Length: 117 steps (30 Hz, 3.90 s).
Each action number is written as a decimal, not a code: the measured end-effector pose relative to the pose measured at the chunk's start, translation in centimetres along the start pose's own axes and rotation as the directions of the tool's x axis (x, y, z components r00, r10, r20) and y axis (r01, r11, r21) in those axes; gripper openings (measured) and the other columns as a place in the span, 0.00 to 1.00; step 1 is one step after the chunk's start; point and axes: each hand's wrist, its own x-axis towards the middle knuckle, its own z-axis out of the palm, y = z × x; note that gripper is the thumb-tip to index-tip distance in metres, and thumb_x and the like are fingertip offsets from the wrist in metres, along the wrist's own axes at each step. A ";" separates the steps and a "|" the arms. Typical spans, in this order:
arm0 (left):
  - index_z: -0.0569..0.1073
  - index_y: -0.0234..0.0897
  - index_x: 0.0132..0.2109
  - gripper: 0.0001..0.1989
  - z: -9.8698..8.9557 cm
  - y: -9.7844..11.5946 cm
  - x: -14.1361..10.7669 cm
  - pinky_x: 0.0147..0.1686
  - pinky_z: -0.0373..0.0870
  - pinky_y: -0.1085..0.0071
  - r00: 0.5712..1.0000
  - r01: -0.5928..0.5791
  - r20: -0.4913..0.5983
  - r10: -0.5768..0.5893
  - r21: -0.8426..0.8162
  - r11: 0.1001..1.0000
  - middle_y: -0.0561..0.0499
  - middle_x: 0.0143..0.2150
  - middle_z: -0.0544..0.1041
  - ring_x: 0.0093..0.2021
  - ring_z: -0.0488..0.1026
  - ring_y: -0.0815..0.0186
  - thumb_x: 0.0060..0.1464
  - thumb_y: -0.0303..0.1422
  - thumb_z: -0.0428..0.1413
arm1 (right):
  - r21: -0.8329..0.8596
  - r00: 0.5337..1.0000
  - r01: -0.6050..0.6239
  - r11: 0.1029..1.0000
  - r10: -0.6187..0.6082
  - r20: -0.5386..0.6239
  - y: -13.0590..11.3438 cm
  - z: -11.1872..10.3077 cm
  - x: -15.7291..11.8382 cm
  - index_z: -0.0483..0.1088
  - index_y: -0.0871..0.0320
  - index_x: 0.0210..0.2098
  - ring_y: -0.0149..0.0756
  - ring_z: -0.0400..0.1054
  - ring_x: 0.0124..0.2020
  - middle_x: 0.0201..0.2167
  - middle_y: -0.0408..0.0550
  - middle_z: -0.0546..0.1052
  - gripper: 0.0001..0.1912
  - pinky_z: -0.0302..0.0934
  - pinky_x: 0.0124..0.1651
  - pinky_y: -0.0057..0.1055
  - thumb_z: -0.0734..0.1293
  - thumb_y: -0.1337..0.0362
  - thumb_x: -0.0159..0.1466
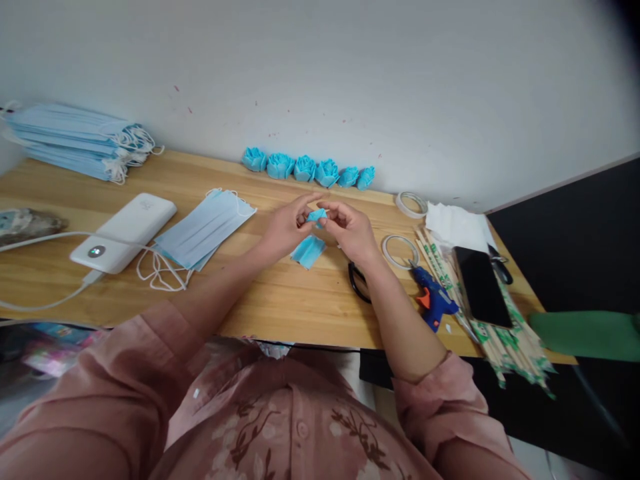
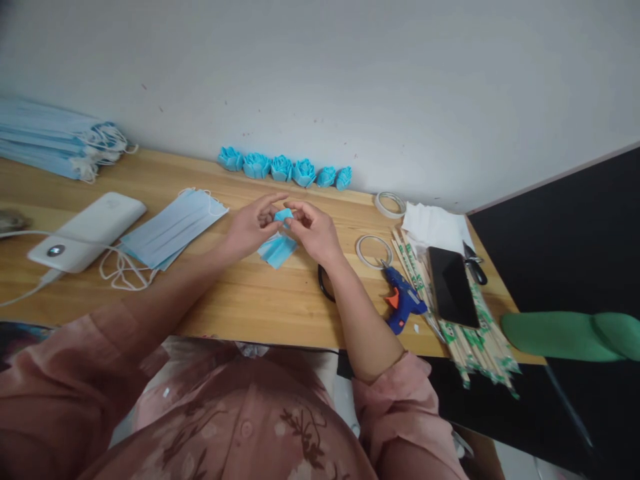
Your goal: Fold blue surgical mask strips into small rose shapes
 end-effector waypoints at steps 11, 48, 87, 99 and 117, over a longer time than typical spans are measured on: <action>0.70 0.36 0.63 0.29 -0.2 -0.1 0.3 0.29 0.61 0.75 0.997 0.079 0.011 -0.078 -0.159 0.984 0.59 0.27 0.68 0.27 0.65 0.73 0.53 0.26 0.57 | 0.164 0.998 -0.064 0.984 0.065 -0.002 0.4 0.5 0.0 0.76 0.55 0.46 0.32 0.70 0.35 0.33 0.42 0.78 0.19 0.65 0.42 0.34 0.71 0.54 0.57; 0.73 0.36 0.29 0.11 -0.2 0.5 0.1 0.27 0.62 0.73 0.981 0.194 0.070 -0.182 -0.259 0.946 0.54 0.25 0.71 0.25 0.65 0.72 0.54 0.39 0.59 | 0.310 0.982 -0.177 0.934 0.187 -0.003 0.0 0.7 0.0 0.72 0.53 0.33 0.30 0.69 0.31 0.31 0.42 0.77 0.22 0.69 0.39 0.31 0.77 0.45 0.52; 0.71 0.36 0.28 0.16 -0.4 -0.6 0.3 0.27 0.63 0.73 0.982 0.188 0.052 -0.181 -0.341 0.921 0.55 0.24 0.72 0.24 0.65 0.73 0.53 0.44 0.61 | -0.264 0.968 0.193 0.945 -0.227 -0.106 -0.7 0.5 -0.4 0.73 0.53 0.33 0.35 0.73 0.38 0.35 0.44 0.80 0.04 0.69 0.42 0.34 0.66 0.62 0.63; 0.74 0.36 0.26 0.12 -0.6 -0.3 0.3 0.27 0.62 0.73 0.982 0.188 0.031 -0.188 -0.318 0.929 0.54 0.23 0.72 0.24 0.65 0.72 0.53 0.37 0.57 | -0.237 0.978 0.174 0.956 -0.196 -0.072 -0.7 0.4 -0.4 0.73 0.54 0.33 0.33 0.72 0.35 0.34 0.43 0.80 0.05 0.68 0.42 0.32 0.66 0.62 0.63; 0.73 0.37 0.26 0.12 -0.5 0.0 0.1 0.27 0.62 0.73 0.977 0.210 0.031 -0.209 -0.245 0.946 0.53 0.24 0.73 0.25 0.65 0.72 0.52 0.39 0.58 | -0.263 0.978 0.154 0.952 -0.184 -0.094 -0.6 0.5 -0.5 0.72 0.53 0.31 0.33 0.72 0.33 0.32 0.42 0.80 0.03 0.69 0.43 0.34 0.66 0.63 0.61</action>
